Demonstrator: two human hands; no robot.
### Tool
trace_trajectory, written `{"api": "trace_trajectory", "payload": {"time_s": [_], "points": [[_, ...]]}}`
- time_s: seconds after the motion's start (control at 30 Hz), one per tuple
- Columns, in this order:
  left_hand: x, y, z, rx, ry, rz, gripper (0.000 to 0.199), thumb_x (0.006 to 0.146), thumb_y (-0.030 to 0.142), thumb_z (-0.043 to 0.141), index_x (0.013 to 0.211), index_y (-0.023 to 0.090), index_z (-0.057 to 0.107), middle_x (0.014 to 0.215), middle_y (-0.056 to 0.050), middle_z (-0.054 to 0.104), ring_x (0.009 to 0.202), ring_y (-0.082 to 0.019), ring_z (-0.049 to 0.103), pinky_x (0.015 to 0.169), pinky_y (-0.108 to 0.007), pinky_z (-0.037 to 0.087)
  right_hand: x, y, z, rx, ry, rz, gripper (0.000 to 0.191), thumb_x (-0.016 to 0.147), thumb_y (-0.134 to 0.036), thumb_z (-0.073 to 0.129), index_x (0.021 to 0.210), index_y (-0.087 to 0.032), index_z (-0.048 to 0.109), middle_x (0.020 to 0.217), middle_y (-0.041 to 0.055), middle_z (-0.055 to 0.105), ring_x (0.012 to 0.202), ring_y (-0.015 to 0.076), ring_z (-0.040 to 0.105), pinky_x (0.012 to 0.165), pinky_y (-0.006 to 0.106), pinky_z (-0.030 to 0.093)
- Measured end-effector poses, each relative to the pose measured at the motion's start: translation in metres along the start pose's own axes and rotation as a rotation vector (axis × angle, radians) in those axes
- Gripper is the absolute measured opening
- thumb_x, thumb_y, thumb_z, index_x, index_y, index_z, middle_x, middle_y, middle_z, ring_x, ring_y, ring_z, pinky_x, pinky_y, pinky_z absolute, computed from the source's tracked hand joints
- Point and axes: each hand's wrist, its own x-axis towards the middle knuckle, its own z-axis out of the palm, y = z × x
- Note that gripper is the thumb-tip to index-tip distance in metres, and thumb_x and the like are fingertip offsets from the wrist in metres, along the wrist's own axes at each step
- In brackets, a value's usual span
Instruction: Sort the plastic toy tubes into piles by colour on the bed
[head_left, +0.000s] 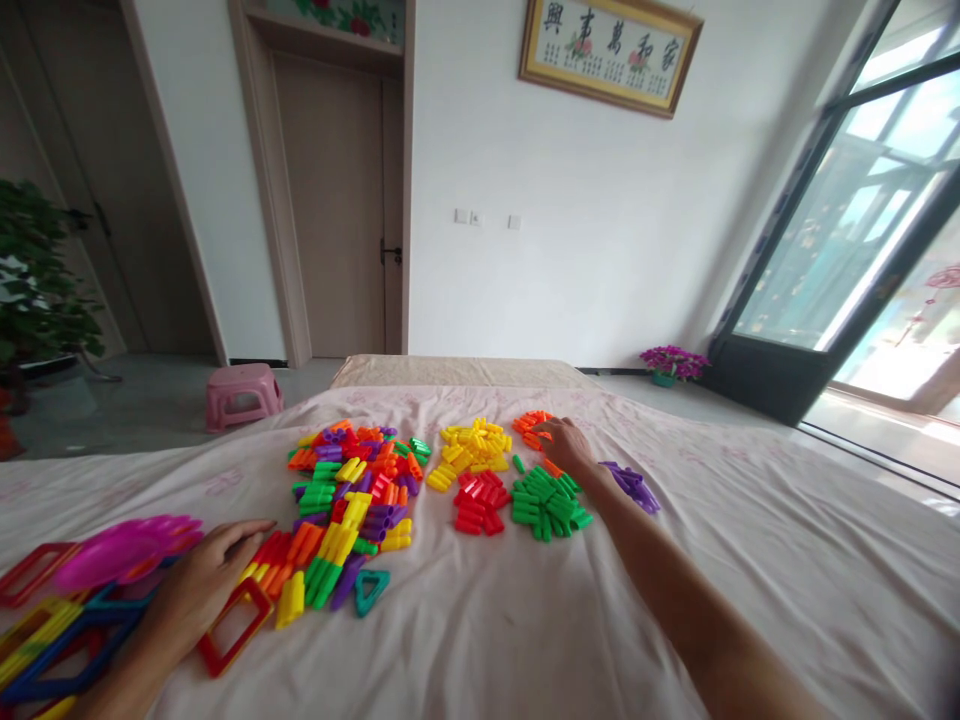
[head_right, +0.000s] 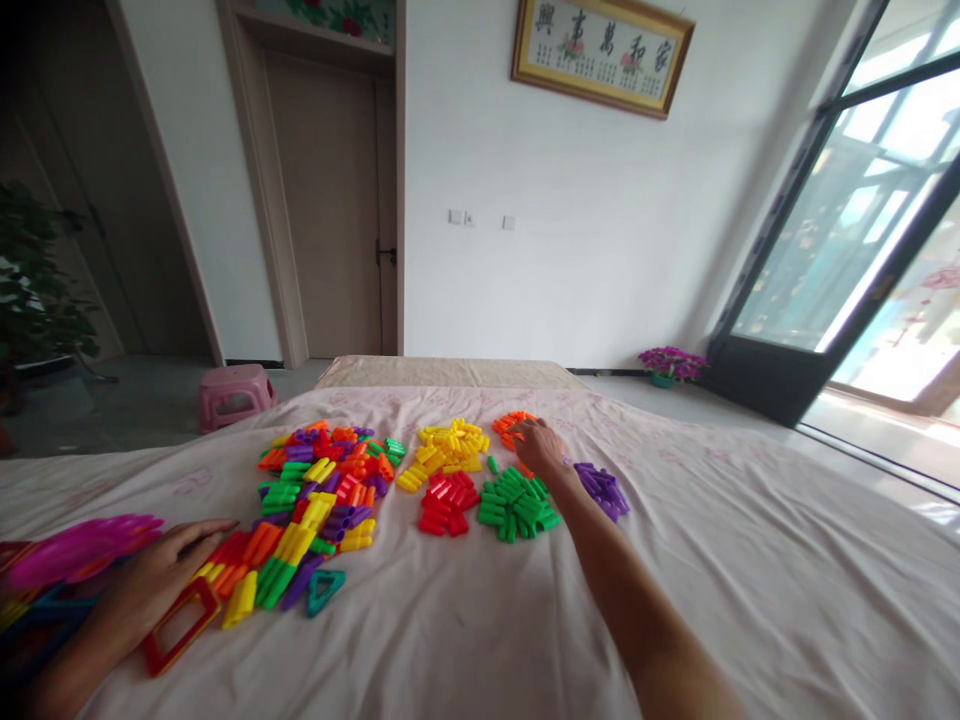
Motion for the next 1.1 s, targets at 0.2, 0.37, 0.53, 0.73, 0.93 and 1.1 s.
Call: {"api": "trace_trajectory", "payload": {"time_s": [0.2,0.37,0.53,0.73,0.93,1.1], "points": [[0.004,-0.010,0.003,0.003,-0.028,0.050,0.040,0.083,0.049,0.049,0.104,0.027,0.074,0.115,-0.002,0.074,0.113,-0.022,0.065,0.096,-0.030,0.051,-0.018,0.005,-0.007,-0.030,-0.159,0.071,0.029,0.073,-0.022,0.066,0.100,-0.025,0.077,0.102,0.0066,0.072,0.100,0.0243,0.064,0.086,0.031,0.045],[0.004,-0.011,0.004,0.000,-0.035,0.025,0.041,0.084,0.050,0.047,0.106,0.026,0.073,0.117,-0.003,0.073,0.113,-0.023,0.065,0.097,-0.032,0.050,-0.013,-0.006,-0.003,-0.002,-0.088,0.102,0.032,0.088,-0.020,0.050,0.110,-0.021,0.073,0.113,0.0108,0.070,0.106,0.0231,0.063,0.089,0.031,0.045],[0.003,-0.007,0.003,-0.005,-0.042,0.005,0.041,0.082,0.050,0.048,0.105,0.027,0.073,0.117,-0.002,0.073,0.113,-0.024,0.065,0.097,-0.033,0.050,-0.023,-0.033,0.003,0.086,-0.080,-0.018,0.035,0.095,-0.034,0.049,0.124,-0.025,0.067,0.123,0.0066,0.068,0.111,0.0214,0.062,0.091,0.028,0.046],[0.002,-0.004,0.002,-0.058,-0.028,-0.018,0.038,0.077,0.052,0.051,0.098,0.029,0.074,0.111,-0.002,0.076,0.109,-0.029,0.066,0.097,-0.042,0.051,-0.055,-0.039,0.004,0.242,-0.165,-0.188,0.042,0.095,-0.045,0.049,0.128,-0.024,0.064,0.128,0.0065,0.066,0.114,0.0221,0.062,0.099,0.032,0.045],[0.001,0.002,0.001,-0.105,-0.010,-0.033,0.036,0.074,0.050,0.052,0.094,0.028,0.073,0.108,-0.003,0.077,0.106,-0.031,0.067,0.097,-0.045,0.051,-0.075,-0.020,-0.010,0.279,-0.139,-0.181,0.036,0.097,-0.041,0.046,0.118,-0.024,0.069,0.117,0.0047,0.071,0.103,0.0207,0.065,0.091,0.029,0.047],[0.001,0.002,-0.001,-0.053,-0.053,-0.019,0.041,0.079,0.049,0.047,0.101,0.024,0.072,0.114,-0.007,0.074,0.110,-0.029,0.066,0.100,-0.043,0.049,-0.063,0.009,-0.019,0.002,-0.028,0.198,0.036,0.095,-0.028,0.042,0.120,-0.022,0.068,0.123,0.0084,0.067,0.114,0.0240,0.058,0.093,0.030,0.041]]}}
